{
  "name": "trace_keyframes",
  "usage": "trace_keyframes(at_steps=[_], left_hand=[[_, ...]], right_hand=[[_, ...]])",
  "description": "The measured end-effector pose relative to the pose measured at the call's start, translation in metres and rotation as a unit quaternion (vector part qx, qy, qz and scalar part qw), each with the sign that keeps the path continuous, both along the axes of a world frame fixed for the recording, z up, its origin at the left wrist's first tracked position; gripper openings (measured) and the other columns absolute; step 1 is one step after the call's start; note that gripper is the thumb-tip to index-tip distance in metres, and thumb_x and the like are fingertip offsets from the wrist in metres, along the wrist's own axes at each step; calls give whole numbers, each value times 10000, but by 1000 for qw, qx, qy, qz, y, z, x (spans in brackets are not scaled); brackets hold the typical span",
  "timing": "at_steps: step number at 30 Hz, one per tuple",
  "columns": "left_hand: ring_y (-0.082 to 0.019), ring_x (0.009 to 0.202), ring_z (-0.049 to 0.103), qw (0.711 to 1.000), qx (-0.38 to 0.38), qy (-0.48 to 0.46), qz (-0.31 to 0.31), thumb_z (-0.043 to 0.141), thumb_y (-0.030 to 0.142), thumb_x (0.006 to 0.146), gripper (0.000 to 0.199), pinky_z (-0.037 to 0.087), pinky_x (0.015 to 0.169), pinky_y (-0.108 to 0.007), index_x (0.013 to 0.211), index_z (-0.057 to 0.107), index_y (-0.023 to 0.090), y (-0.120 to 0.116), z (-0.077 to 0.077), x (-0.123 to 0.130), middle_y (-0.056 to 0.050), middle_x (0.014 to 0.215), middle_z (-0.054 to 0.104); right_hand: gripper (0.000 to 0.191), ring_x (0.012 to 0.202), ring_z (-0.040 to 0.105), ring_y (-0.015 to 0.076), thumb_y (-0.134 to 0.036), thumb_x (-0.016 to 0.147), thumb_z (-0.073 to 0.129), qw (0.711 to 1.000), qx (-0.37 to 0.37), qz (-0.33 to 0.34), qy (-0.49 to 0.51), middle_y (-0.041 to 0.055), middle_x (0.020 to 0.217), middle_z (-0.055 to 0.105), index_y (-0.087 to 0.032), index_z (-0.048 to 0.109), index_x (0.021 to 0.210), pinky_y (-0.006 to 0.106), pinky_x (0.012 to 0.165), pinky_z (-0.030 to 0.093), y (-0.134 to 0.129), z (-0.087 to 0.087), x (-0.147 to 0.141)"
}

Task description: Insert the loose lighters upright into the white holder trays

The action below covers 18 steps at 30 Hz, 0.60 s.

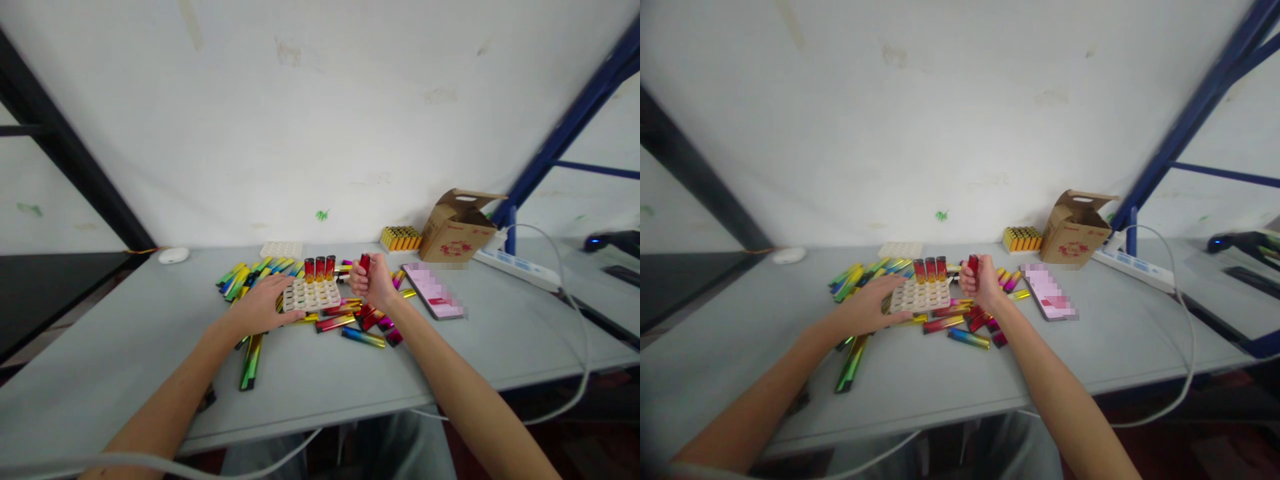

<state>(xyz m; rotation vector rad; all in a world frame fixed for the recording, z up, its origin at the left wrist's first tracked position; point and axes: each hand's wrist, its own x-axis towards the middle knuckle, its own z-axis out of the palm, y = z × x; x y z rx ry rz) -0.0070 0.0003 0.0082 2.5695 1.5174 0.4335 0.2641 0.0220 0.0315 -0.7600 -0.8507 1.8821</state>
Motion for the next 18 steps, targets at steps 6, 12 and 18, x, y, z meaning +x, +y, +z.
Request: trace_keyframes(at_steps=[6,12,18], left_hand=[[-372,1339,483,1000,-2,-3,-5,584,705,766,858,360,1143,-506,1352,547,79,0,-1,0,-226,1427,534],[-376,1344,480,1000,-2,-7,-1,604,671,769,802,362,1140,-513,1337,560,107,-1,0,1,-217,1427,538],[-373,1332,490,1000,-9,-9,-3,611,664,765,813,377,1128,-504,1346,548,98,-2,3,2,-214,1416,548]], right_hand=[[523,401,167,72,-580,913,305,1000,11,20,19,-74,480,235,-207,364,551,168,359,169,-3,1,2],[544,494,472,114,-635,875,393,996,32,26,73,2,620,527,-141,623,878,187,390,313,-7,8,8],[353,873,700,202,-295,820,461,995,53,59,61,88,963,718,-150,625,1097,260,593,542,-9,12,11]])
